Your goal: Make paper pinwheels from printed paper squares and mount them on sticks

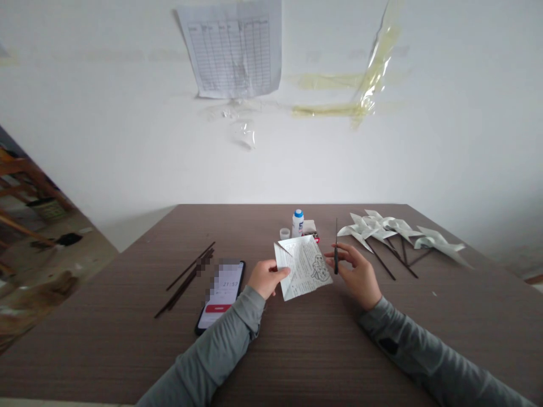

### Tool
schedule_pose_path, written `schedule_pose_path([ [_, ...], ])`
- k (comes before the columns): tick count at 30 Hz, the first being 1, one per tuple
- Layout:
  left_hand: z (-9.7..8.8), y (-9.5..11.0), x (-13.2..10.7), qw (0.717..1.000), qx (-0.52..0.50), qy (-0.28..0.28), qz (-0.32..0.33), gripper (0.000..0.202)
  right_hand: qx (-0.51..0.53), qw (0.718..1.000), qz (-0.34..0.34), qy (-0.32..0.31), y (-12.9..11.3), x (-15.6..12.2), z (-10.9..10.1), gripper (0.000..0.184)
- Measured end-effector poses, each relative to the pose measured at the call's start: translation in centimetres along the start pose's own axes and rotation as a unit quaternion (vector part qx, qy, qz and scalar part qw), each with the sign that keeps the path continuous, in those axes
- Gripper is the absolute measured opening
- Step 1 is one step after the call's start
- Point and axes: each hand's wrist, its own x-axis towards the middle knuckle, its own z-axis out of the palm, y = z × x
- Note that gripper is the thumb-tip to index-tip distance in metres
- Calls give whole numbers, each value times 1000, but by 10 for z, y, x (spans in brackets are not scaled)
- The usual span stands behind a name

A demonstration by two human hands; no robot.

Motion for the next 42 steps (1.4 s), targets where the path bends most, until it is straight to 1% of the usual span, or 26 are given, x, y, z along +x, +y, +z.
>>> schedule_pose_path([
  [2, 1, -1, 0, 1000, 0, -7, -5, 31, 51, 997, 50, -31, -3, 0, 1, 67],
  [4, 1, -4, 2, 1000, -8, -3, -3, 29, 74, 991, 88, -62, -8, -1, 2, 69],
  [8, 1, -9, 6, 999, -41, 7, 4, 26, 86, 982, 121, -115, -19, -4, 2, 73],
  [10, 1, -10, 7, 998, -59, 12, 6, 23, 95, 981, 127, -113, -21, -5, 2, 75],
  [13, 0, -12, 7, 997, -75, 16, 7, 23, 102, 982, 134, -87, -19, -5, 3, 81],
  [17, 2, -14, 6, 997, -80, -17, -8, 28, 129, 977, 160, -52, -15, -6, 6, 84],
  [21, 4, -16, 5, 996, -77, -43, -9, 26, 127, 977, 164, -43, -15, -8, 9, 86],
  [23, 3, -15, 6, 996, -85, -31, -1, 21, 113, 980, 153, -52, -18, -9, 9, 85],
  [26, 1, -15, 8, 994, -111, 9, 13, 18, 80, 984, 138, -78, -23, -11, 9, 83],
  [29, 2, -18, 15, 989, -139, 51, 16, 21, 65, 983, 137, -100, -28, -13, 10, 83],
  [31, 6, -24, 20, 982, -170, 80, 9, 25, 69, 983, 141, -99, -31, -15, 12, 85],
  [32, 9, -28, 23, 978, -188, 86, 3, 27, 72, 983, 143, -92, -32, -16, 13, 85],
  [34, 16, -35, 25, 972, -222, 80, -6, 32, 80, 982, 149, -79, -34, -17, 16, 83],
  [37, 24, -42, 21, 970, -240, 40, -16, 36, 100, 980, 159, -68, -35, -19, 19, 77],
  [40, 30, -43, 13, 969, -245, -6, -20, 34, 108, 978, 163, -66, -36, -21, 24, 79],
  [42, 32, -42, 9, 969, -246, -15, -31, 30, 106, 978, 165, -70, -36, -22, 27, 81],
])
